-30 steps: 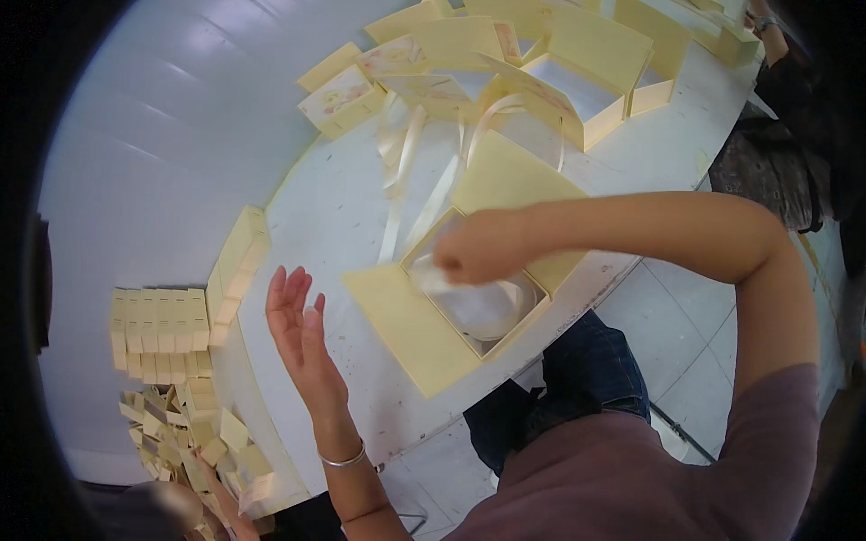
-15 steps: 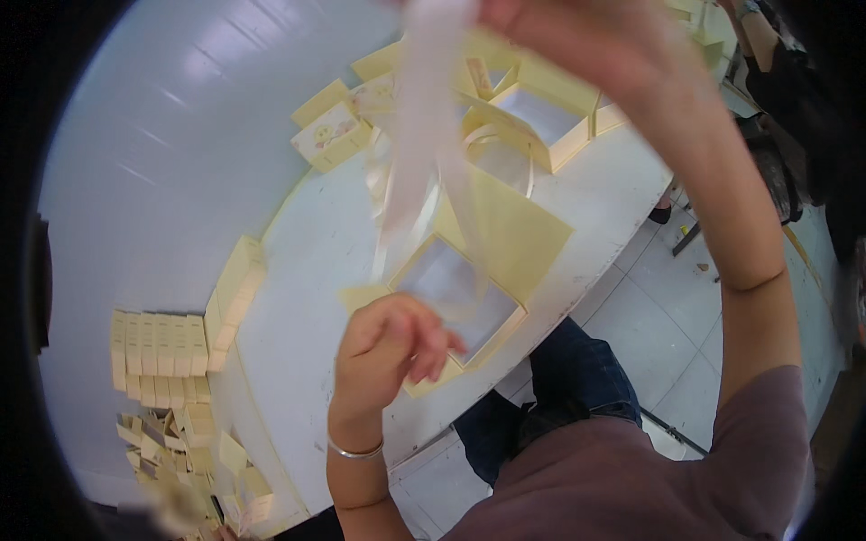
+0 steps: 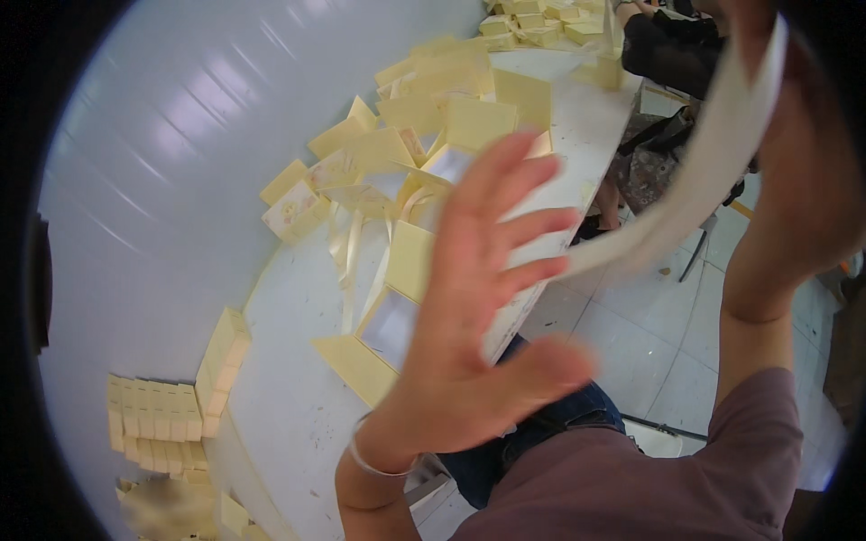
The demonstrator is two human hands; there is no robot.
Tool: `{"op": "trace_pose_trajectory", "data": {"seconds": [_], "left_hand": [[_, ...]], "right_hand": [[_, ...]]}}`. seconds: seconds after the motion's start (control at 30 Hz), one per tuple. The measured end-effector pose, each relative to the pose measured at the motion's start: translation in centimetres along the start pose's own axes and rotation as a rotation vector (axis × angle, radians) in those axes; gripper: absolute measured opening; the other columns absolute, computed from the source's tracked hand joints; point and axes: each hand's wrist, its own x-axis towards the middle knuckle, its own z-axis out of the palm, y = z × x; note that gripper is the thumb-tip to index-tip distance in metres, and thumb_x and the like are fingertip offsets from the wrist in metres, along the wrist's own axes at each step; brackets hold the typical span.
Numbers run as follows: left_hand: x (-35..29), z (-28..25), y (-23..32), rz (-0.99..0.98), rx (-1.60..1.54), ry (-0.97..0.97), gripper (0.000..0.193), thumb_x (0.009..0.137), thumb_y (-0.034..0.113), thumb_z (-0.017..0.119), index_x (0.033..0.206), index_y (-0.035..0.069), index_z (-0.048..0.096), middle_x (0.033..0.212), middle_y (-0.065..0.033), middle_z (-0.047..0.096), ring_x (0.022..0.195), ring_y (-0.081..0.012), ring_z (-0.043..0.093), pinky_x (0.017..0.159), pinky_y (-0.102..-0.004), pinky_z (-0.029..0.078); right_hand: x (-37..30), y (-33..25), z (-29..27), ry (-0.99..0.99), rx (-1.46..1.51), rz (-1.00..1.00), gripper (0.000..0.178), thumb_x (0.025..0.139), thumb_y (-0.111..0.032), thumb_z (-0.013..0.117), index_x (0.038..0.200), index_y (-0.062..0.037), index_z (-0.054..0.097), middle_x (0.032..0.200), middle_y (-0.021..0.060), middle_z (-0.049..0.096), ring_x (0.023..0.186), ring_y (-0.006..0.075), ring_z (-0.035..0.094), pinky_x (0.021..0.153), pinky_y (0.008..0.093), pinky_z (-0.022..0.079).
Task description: The person assembles small yellow cardboard boxes by folding flaps and inserting white ribbons into each unit. They handle boxes one at a time, open them, place a ribbon inside, and set the finished units aside on the table.
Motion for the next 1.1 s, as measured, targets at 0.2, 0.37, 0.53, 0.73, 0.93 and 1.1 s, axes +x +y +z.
{"op": "trace_pose_trajectory", "data": {"seconds": [0.2,0.37,0.53,0.73,0.93,1.1], "left_hand": [[-1.3,2.4,-2.4,-0.285,0.083,-0.183,0.027,0.084,0.013,0.056,0.108,0.000,0.053,0.084,-0.0079,0.059,0.073,-0.0127,0.055,0.066,-0.0230,0.043],[-5.1,-0.3,-4.0,-0.236,0.694,0.128,0.012,0.081,0.009,0.057,0.084,-0.002,0.059,0.067,-0.0120,0.056,0.057,-0.0158,0.054,0.053,-0.0261,0.041],[-6.9,-4.1,-3.5,-0.545,1.008,0.103,0.019,0.079,0.021,0.057,0.073,0.003,0.058,0.068,-0.0155,0.057,0.062,-0.0328,0.055,0.054,-0.0379,0.041],[-7.3,-7.3,-2.7,-0.502,0.861,0.162,0.009,0.079,0.008,0.057,0.083,0.000,0.059,0.061,-0.0077,0.055,0.053,-0.0119,0.049,0.049,-0.0246,0.038],[-8.6,-10.1,-1.0,-0.559,0.817,0.478,0.024,0.078,0.005,0.057,0.102,0.005,0.054,0.065,-0.0097,0.057,0.062,-0.0187,0.054,0.061,-0.0298,0.044],[-10.1,-13.0,-2.9,-0.354,1.027,0.632,0.034,0.076,0.007,0.060,0.109,0.003,0.052,0.081,-0.0095,0.059,0.076,-0.0177,0.055,0.073,-0.0274,0.043]], "right_hand": [[-4.1,3.0,-1.0,0.041,-0.162,0.296,0.029,0.091,-0.016,0.039,0.113,0.0025,0.043,0.111,0.0183,0.053,0.105,0.0256,0.052,0.097,0.0374,0.038],[-9.4,5.3,-5.8,0.258,-0.595,0.932,0.028,0.086,-0.020,0.054,0.104,0.0005,0.052,0.095,0.0111,0.062,0.085,0.0157,0.060,0.078,0.0291,0.048],[-9.8,8.3,-4.2,-0.598,-1.327,0.613,0.028,0.082,-0.018,0.058,0.100,0.0025,0.055,0.085,0.0113,0.062,0.069,0.0199,0.059,0.065,0.0277,0.046],[-9.1,15.8,-0.4,-0.632,-0.081,1.430,0.020,0.085,-0.014,0.054,0.098,0.0011,0.056,0.072,0.0088,0.060,0.057,0.0128,0.055,0.056,0.0240,0.044],[-8.5,23.0,-0.3,-0.734,0.028,1.269,0.013,0.082,-0.012,0.056,0.086,0.0004,0.059,0.059,0.0043,0.056,0.053,0.0085,0.051,0.050,0.0227,0.040],[-7.0,26.7,1.3,-0.904,-0.163,1.370,0.015,0.082,-0.012,0.056,0.087,0.0013,0.060,0.069,0.0083,0.058,0.061,0.0129,0.054,0.061,0.0264,0.043]]}}
